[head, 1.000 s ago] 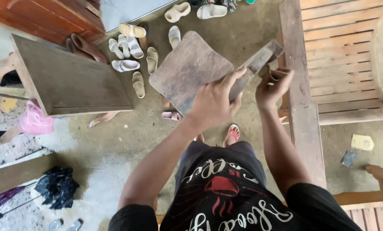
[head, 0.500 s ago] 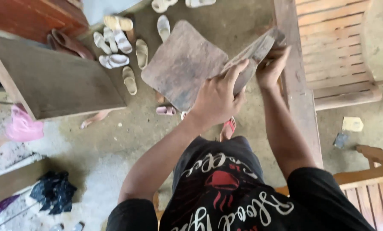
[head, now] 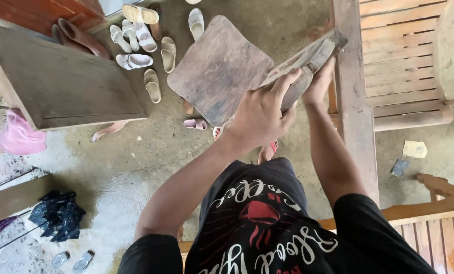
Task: Manually sanding a wooden chair to prepare the surface using sandpaper
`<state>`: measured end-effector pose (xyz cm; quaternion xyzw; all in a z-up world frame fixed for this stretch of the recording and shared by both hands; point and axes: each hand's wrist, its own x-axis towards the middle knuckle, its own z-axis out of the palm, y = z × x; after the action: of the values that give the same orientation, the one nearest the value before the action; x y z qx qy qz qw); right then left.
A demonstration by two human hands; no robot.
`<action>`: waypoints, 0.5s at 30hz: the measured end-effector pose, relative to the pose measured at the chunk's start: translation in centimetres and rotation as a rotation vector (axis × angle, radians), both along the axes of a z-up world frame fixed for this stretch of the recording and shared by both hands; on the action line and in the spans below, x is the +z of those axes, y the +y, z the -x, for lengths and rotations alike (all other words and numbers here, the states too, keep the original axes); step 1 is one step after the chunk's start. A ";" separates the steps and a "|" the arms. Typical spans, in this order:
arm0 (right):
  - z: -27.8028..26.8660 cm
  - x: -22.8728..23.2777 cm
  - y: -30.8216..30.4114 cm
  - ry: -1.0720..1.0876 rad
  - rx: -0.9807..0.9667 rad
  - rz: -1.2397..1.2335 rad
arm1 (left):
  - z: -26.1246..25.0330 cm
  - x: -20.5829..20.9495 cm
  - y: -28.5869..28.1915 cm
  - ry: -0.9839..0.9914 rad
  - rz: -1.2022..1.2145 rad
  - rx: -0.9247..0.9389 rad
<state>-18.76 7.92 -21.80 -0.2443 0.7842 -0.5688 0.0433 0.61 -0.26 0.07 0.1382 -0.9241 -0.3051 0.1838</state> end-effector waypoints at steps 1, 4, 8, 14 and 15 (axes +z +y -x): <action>-1.3 2.0 0.2 0.001 -0.004 0.001 | -0.1 0.2 0.0 0.001 0.001 -0.004; -2.2 5.2 0.9 -0.120 0.079 -0.177 | 0.0 0.5 -0.4 0.038 -0.012 -0.015; 1.7 9.6 3.5 -0.140 0.137 0.627 | -0.2 -0.1 0.0 0.034 -0.002 -0.006; 5.9 16.9 2.7 -0.053 0.354 -0.209 | 0.0 0.0 0.0 0.033 -0.035 0.011; 6.6 16.1 2.9 -0.059 0.354 -0.293 | 0.0 -0.1 -0.1 0.029 -0.025 0.014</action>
<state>-25.36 10.84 -5.69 -0.3524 0.8018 -0.4391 0.2002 0.66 -0.32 -0.07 0.1426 -0.9165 -0.3172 0.1976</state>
